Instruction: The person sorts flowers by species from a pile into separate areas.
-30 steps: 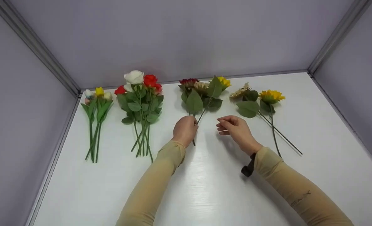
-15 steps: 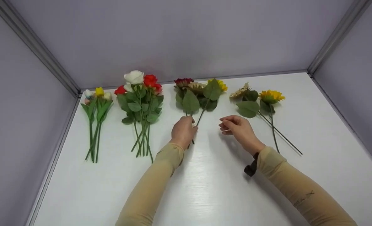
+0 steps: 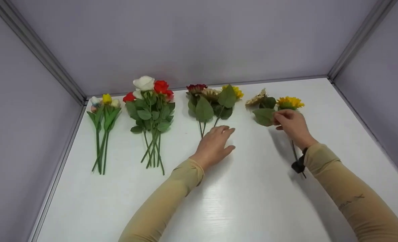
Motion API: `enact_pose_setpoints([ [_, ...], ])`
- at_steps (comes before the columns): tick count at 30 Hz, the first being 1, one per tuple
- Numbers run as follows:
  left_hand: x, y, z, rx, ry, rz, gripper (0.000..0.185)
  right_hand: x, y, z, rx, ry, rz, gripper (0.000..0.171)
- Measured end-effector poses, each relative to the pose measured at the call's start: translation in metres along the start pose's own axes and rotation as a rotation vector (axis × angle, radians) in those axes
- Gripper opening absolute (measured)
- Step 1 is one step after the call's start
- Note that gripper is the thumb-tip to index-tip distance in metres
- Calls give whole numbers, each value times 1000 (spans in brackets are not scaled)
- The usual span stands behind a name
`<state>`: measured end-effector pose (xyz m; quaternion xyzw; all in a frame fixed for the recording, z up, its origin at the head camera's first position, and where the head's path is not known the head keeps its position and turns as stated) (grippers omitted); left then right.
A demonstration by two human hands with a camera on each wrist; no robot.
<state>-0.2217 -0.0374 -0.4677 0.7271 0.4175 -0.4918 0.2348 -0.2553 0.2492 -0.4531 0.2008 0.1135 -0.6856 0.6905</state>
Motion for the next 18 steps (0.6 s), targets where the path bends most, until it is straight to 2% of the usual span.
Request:
enact_pose_setpoints([
  [5,10,4,-37,205,-139,106,66,-31,-7,-15,-18,267,-11,42],
  [10,24,11,-70,397,-271,146,69,-37,-12,-18,-88,519,12,34],
  [14,39,15,-94,486,-338,181,71,-31,-17,-18,-139,642,25,28],
  [18,53,15,-112,526,-380,227,71,-22,-22,-16,-165,747,36,21],
])
Point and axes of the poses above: each hand's wrist, its own y-axis away from the middle knuckle, its own x-axis out of the palm, z = x × y, the point moved 2 cm from there along -y, towards the middle knuckle, and after that the axes turned 4 degrees about y, right-handed, at the moved point
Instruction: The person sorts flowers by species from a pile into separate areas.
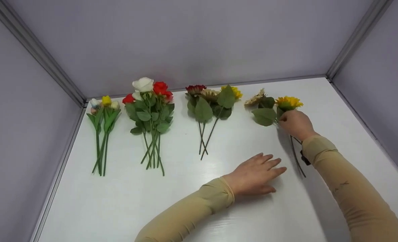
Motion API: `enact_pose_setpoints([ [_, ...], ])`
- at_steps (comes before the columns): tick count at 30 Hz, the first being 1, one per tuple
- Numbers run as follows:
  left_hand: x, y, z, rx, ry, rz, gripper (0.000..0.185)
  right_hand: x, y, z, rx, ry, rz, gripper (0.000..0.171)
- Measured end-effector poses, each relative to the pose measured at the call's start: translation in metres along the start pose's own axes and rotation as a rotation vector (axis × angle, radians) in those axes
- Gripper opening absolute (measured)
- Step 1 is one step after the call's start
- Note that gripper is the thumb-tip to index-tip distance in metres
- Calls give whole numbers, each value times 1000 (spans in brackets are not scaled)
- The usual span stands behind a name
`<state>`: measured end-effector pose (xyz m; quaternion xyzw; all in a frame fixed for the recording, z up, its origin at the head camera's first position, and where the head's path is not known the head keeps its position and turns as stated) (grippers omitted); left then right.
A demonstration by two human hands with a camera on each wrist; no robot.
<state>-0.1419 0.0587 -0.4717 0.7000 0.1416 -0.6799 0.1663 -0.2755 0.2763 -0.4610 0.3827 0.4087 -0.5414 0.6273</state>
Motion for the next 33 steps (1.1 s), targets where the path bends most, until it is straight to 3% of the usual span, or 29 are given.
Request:
enact_pose_setpoints([
  [7,5,-8,-17,29,-13,7,70,10,-6,2,23,100,21,19],
  [14,7,-6,-15,17,20,8,69,14,-4,-4,16,110,-9,16],
  [27,3,0,0,-7,54,-22,65,-11,4,-5,16,-83,-92,25],
  [30,1,6,7,-42,115,-39,63,-15,10,-1,53,-186,-70,30],
  [33,-2,18,20,-114,243,-73,59,-16,15,8,83,-339,-33,34],
])
Point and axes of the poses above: each hand's wrist, its own y-axis away from the middle knuckle, its own x-axis out of the palm, z = x × y, the point moved 2 cm from there along -y, towards the middle knuckle, and after that the axes turned 4 degrees about y, right-handed, at the moved point
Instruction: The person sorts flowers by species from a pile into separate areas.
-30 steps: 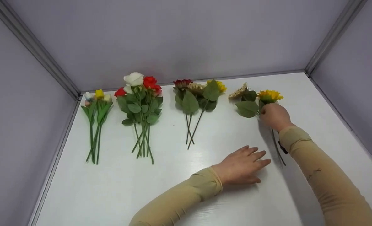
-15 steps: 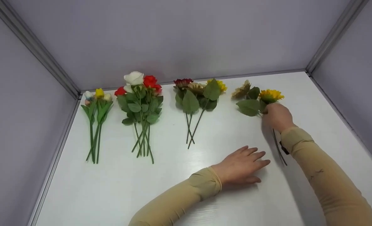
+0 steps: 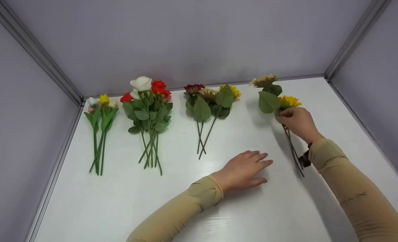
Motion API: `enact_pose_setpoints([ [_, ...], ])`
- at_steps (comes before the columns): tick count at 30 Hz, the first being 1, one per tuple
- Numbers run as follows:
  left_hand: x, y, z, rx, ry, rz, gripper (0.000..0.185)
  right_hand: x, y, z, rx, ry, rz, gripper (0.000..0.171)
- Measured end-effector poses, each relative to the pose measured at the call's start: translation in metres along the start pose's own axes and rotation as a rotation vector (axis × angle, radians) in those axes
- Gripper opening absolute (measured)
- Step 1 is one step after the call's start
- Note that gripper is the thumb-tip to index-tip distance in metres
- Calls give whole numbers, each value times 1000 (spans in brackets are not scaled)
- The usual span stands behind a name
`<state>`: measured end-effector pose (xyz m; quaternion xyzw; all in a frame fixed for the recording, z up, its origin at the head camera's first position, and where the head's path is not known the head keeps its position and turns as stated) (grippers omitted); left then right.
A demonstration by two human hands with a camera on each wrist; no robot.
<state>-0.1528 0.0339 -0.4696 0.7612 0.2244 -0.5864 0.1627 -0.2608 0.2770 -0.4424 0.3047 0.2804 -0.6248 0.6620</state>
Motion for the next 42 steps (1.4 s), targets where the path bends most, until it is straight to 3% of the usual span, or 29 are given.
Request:
enact_pose_setpoints([
  [2,-6,10,12,-74,126,-33,56,5,2,8,17,-123,31,36],
  [6,-16,31,35,-256,472,-113,47,22,5,27,29,-354,82,41],
  [9,-19,46,48,-392,732,-179,42,39,8,43,49,-516,111,45],
  [12,-17,58,55,-498,933,-238,39,59,10,59,73,-670,142,47],
  [17,-11,71,59,-548,1151,-289,40,88,14,80,65,-883,184,41],
  [22,-6,75,60,-545,1338,-331,33,106,16,93,55,-981,211,36],
  [29,-4,75,62,-557,1391,-392,31,116,16,98,74,-1045,222,37],
  [42,-6,75,67,-601,1293,-396,24,120,21,101,158,-1144,212,33],
])
Point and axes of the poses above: each hand's wrist, its own y-axis away from the middle knuckle, its own x-axis out of the palm, z = x × y, the point moved 2 cm from there along -y, towards the middle knuckle, and after that the axes turned 4 degrees about y, right-handed, at the moved point
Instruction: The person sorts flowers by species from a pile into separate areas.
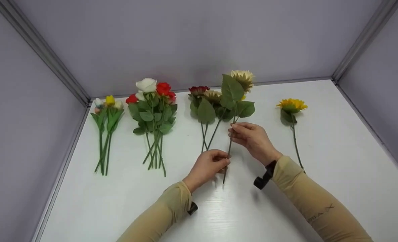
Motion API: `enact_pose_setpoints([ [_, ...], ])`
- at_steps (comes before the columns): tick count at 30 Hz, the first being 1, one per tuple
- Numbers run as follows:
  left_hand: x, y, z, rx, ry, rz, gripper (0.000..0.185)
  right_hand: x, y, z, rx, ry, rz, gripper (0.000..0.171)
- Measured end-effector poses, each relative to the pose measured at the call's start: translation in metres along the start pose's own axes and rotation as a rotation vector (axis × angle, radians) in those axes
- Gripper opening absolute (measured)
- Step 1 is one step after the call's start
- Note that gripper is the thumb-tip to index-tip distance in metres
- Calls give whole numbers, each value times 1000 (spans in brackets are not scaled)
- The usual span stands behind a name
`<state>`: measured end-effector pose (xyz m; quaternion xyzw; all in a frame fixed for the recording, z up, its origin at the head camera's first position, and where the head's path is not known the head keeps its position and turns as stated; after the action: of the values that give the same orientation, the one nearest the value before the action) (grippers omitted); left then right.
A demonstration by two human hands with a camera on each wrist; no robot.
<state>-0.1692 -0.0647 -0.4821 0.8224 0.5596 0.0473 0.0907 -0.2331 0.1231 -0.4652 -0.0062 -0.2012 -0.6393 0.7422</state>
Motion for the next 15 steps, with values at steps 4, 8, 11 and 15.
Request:
enact_pose_setpoints([
  [4,-2,-1,1,1,-38,-24,24,1,2,0,-30,58,5,32],
  [8,-4,-3,0,24,-62,-44,28,4,0,1,-55,104,-4,30],
  [11,-7,-4,-3,46,-83,-53,27,7,-2,1,-59,116,-8,29],
  [15,-15,-7,-8,52,-142,-71,24,12,-6,4,-98,197,7,33],
])
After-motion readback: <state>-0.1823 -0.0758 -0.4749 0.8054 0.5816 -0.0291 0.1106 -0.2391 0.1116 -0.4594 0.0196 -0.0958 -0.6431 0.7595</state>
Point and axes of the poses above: each hand's wrist, its own y-axis away from the middle knuckle, its own x-axis out of the palm, z = x × y, the point moved 2 cm from there along -y, towards the middle knuckle, and after that the axes turned 4 degrees about y, right-handed, at the moved point
